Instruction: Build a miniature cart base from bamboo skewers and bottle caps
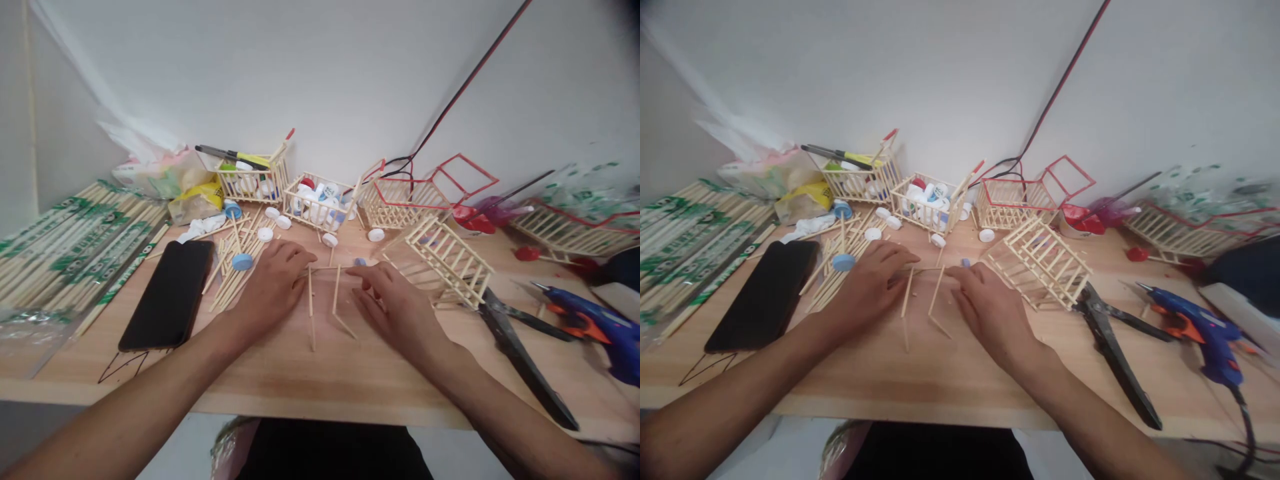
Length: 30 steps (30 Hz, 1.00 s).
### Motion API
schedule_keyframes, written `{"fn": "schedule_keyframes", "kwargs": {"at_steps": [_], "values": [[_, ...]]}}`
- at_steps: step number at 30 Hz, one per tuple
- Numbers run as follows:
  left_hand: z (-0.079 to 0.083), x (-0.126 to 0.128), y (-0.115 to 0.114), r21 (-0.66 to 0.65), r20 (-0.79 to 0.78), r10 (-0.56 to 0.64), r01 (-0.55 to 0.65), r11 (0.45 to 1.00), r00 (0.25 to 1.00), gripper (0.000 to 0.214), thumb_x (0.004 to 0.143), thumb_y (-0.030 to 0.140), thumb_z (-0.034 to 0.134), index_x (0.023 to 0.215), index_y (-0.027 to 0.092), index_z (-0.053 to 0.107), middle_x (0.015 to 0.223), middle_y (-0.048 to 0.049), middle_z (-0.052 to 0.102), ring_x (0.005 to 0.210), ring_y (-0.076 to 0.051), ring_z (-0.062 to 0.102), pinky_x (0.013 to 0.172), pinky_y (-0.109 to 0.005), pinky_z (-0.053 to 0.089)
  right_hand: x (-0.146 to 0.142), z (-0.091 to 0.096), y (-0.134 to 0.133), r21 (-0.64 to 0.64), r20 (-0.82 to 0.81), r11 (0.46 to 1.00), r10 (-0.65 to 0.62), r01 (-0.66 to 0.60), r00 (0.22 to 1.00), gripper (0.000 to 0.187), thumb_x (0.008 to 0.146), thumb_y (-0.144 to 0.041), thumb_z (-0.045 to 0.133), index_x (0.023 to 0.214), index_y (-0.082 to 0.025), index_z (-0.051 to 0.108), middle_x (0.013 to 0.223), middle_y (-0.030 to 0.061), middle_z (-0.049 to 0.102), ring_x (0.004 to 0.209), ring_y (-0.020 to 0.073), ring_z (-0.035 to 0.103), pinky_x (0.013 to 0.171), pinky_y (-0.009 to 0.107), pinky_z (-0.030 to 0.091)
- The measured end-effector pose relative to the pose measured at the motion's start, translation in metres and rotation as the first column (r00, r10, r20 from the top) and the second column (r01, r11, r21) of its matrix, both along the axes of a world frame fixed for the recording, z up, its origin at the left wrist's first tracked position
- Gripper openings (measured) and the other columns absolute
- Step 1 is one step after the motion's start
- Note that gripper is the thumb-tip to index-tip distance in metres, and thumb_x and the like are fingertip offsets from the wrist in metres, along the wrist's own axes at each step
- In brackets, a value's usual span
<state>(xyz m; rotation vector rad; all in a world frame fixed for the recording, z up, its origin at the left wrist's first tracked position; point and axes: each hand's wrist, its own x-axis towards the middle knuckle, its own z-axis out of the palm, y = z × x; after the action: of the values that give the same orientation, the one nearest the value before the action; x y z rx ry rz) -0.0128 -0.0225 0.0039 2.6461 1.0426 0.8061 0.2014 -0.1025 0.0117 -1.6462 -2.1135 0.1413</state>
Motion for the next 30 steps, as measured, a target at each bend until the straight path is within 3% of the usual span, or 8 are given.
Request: {"fn": "schedule_keyframes", "kwargs": {"at_steps": [4, 11, 20, 30], "values": [[-0.001, 0.001, -0.001, -0.007, 0.013, 0.002, -0.002, 1.0, 1.0, 0.032, 0.079, 0.007, 0.051, 0.107, 0.019, 0.062, 0.105, -0.0075, 0.061, 0.105, -0.024, 0.048, 0.095, -0.043, 0.042, -0.013, 0.001, 0.001, 0.053, 0.269, 0.987, 0.133, -0.152, 0.954, 0.038, 0.089, -0.012, 0.047, 0.121, -0.029, 0.056, 0.089, 0.0038, 0.056, 0.08, 0.0179, 0.051, 0.062, 0.028, 0.033], [-0.001, -0.001, 0.0, 0.002, 0.017, -0.01, 0.01, 1.0, 1.0, 0.029, 0.081, 0.007, 0.051, 0.105, 0.019, 0.062, 0.104, -0.0063, 0.062, 0.103, -0.023, 0.049, 0.096, -0.042, 0.041, -0.02, 0.005, 0.013, 0.058, 0.437, 0.961, 0.218, -0.269, 0.873, 0.018, 0.091, -0.015, 0.051, 0.098, -0.023, 0.065, 0.088, 0.0047, 0.058, 0.078, 0.0185, 0.047, 0.07, 0.032, 0.032], [-0.003, -0.001, 0.0, -0.012, 0.018, -0.013, 0.014, 1.0, 1.0, 0.028, 0.08, 0.007, 0.051, 0.104, 0.018, 0.062, 0.104, -0.0064, 0.061, 0.104, -0.023, 0.049, 0.094, -0.041, 0.041, -0.016, -0.006, 0.018, 0.077, 0.441, 0.947, 0.248, -0.311, 0.862, 0.016, 0.093, -0.019, 0.05, 0.095, -0.021, 0.066, 0.089, 0.0048, 0.058, 0.079, 0.0183, 0.044, 0.075, 0.032, 0.031], [-0.004, 0.0, 0.0, 0.02, 0.031, -0.016, 0.015, 1.0, 0.999, 0.028, 0.081, 0.006, 0.053, 0.105, 0.016, 0.064, 0.102, -0.0066, 0.061, 0.103, -0.022, 0.048, 0.094, -0.04, 0.041, -0.008, -0.01, 0.013, 0.181, 0.323, 0.938, 0.228, -0.297, 0.918, 0.019, 0.093, -0.013, 0.046, 0.095, -0.017, 0.065, 0.086, 0.0051, 0.062, 0.077, 0.0183, 0.047, 0.071, 0.032, 0.033]]}}
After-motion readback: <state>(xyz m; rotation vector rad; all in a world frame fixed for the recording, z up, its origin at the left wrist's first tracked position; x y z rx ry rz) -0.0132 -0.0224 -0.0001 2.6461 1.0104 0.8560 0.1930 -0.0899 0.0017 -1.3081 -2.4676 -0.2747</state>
